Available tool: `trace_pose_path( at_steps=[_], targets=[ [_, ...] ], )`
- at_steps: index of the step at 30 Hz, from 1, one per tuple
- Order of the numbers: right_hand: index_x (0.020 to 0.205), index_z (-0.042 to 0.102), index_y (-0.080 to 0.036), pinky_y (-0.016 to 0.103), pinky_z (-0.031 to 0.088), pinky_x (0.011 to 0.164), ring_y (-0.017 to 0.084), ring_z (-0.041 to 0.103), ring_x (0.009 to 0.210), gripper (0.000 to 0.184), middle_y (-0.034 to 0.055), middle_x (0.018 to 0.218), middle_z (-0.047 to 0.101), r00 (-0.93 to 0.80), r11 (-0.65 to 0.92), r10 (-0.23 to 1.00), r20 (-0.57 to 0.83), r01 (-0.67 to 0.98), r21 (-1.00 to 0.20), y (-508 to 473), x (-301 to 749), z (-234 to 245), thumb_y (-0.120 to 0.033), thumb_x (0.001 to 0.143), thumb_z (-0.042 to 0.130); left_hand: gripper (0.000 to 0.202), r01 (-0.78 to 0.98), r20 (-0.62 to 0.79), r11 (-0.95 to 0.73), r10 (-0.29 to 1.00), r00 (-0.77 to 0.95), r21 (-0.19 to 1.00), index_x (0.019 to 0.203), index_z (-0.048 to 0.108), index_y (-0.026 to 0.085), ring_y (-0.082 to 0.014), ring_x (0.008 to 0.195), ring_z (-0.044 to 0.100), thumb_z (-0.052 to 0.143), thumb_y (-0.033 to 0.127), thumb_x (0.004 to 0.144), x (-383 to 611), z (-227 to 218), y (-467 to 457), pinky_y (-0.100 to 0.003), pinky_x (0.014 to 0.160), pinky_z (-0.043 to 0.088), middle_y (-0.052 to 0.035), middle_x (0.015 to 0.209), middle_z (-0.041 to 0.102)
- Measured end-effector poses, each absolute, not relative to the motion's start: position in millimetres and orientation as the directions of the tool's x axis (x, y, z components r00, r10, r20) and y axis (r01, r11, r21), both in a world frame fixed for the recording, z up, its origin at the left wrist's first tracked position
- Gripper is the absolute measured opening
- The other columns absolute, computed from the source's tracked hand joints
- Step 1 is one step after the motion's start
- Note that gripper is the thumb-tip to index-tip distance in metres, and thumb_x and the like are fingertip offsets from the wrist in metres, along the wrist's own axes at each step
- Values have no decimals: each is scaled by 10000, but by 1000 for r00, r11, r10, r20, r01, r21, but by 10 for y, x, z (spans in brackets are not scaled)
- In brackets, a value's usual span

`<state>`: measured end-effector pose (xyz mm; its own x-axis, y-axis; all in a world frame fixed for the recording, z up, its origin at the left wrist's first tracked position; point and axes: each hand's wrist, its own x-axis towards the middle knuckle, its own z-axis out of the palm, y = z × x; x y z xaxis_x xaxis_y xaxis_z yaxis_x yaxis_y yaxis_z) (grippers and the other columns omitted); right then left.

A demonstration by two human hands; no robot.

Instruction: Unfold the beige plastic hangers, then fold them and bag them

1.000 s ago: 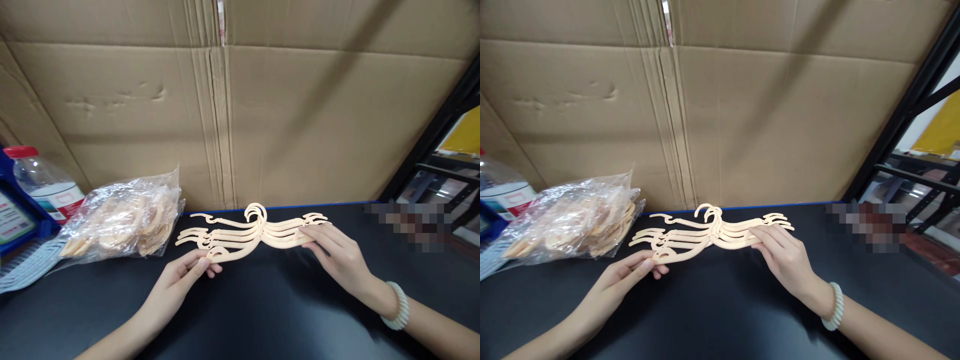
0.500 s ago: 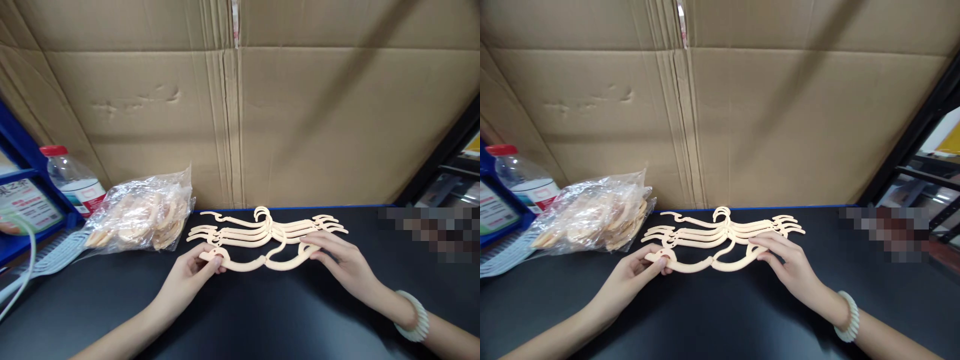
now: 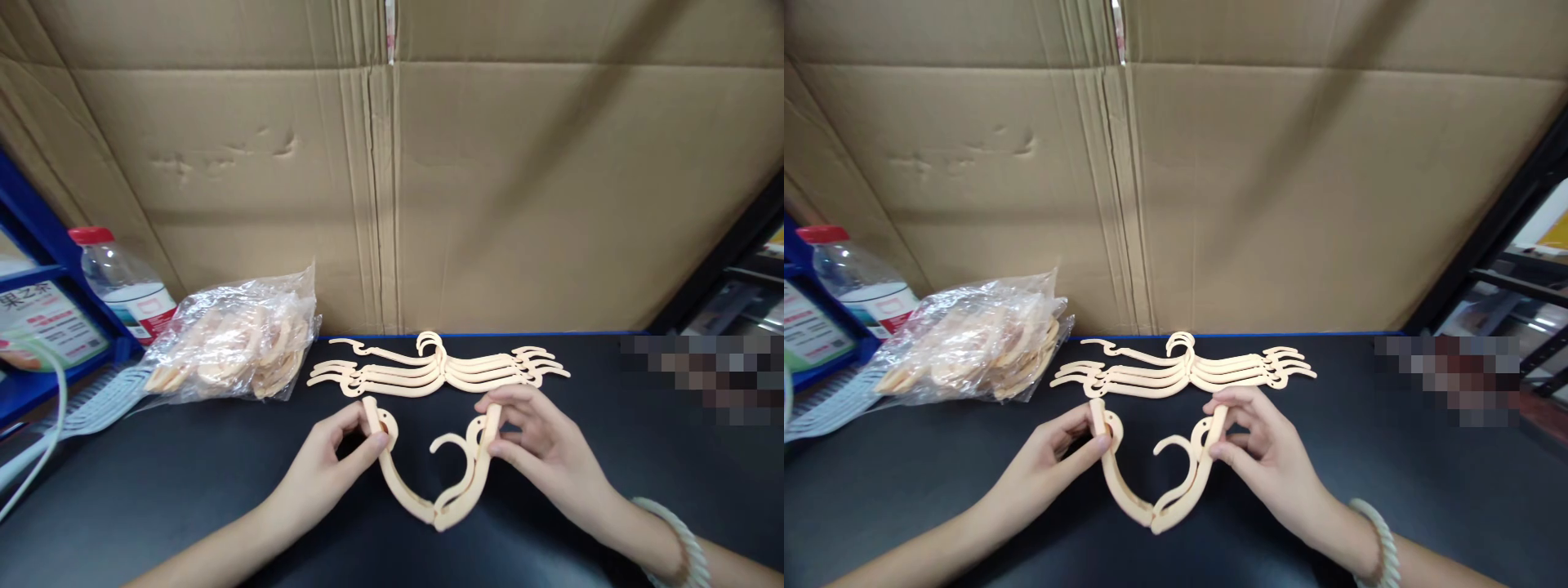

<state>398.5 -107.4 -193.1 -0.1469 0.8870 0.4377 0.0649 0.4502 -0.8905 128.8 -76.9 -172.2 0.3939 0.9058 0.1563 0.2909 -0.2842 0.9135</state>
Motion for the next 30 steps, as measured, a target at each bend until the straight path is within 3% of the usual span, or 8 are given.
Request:
trace_pose_path(
  at_steps=[5,10,13,17,20,25,30],
  targets=[
    [956,455,-251,295,599,664,138,643,759,313,64,1071,610,-192,275,936,296,-130,-953,-1145,3813,-1959,-309,809,725,210,258,129,-267,883,450,928,804,628,179,-183,757,560,572,368,877,1396,-1714,-872,-280,728,450,-27,786,624],
    [838,557,-197,334,564,817,177,646,872,192,43,902,627,-390,167,904,173,-49,-985,-1186,3787,-1908,-345,848,680,259,107,64,-115,916,397,988,841,609,164,-132,625,516,621,422,851,1436,-1779,-899,-234,552,434,-12,749,580],
    [1018,646,-215,364,540,893,198,635,999,171,74,1092,615,-500,158,850,166,-58,-986,-1218,3788,-1856,-335,901,614,285,4,36,-40,931,363,999,855,588,156,-94,536,484,654,432,835,1426,-1824,-896,-211,494,422,16,687,560],
    [1248,597,-310,380,505,958,223,547,1193,315,76,1377,479,-598,199,783,171,-20,-980,-1256,3796,-1809,-290,936,562,289,-34,28,-17,936,350,999,852,584,150,-82,494,484,682,421,823,1415,-1846,-910,-208,489,435,36,612,552],
    [1323,534,-358,370,517,938,218,538,1196,388,62,1466,388,-606,214,781,148,36,-976,-1262,3814,-1813,-276,944,542,270,-57,34,-15,932,360,998,898,595,146,-90,528,517,695,385,821,1417,-1839,-920,-214,519,459,20,649,585],
    [1363,480,-379,365,529,925,201,576,1126,443,53,1531,268,-570,171,814,114,48,-984,-1247,3838,-1860,-276,937,547,375,-120,82,-42,933,349,992,1077,552,190,-122,689,579,747,310,780,1414,-1839,-911,-248,661,513,-33,889,650],
    [1380,448,-389,371,513,952,209,544,1172,471,44,1549,201,-569,130,814,113,-11,-991,-1247,3839,-1875,-269,938,559,193,-46,177,-174,885,431,984,1008,583,207,-190,951,606,676,257,847,1379,-1837,-921,-307,846,501,-50,1014,630]
  ],
)
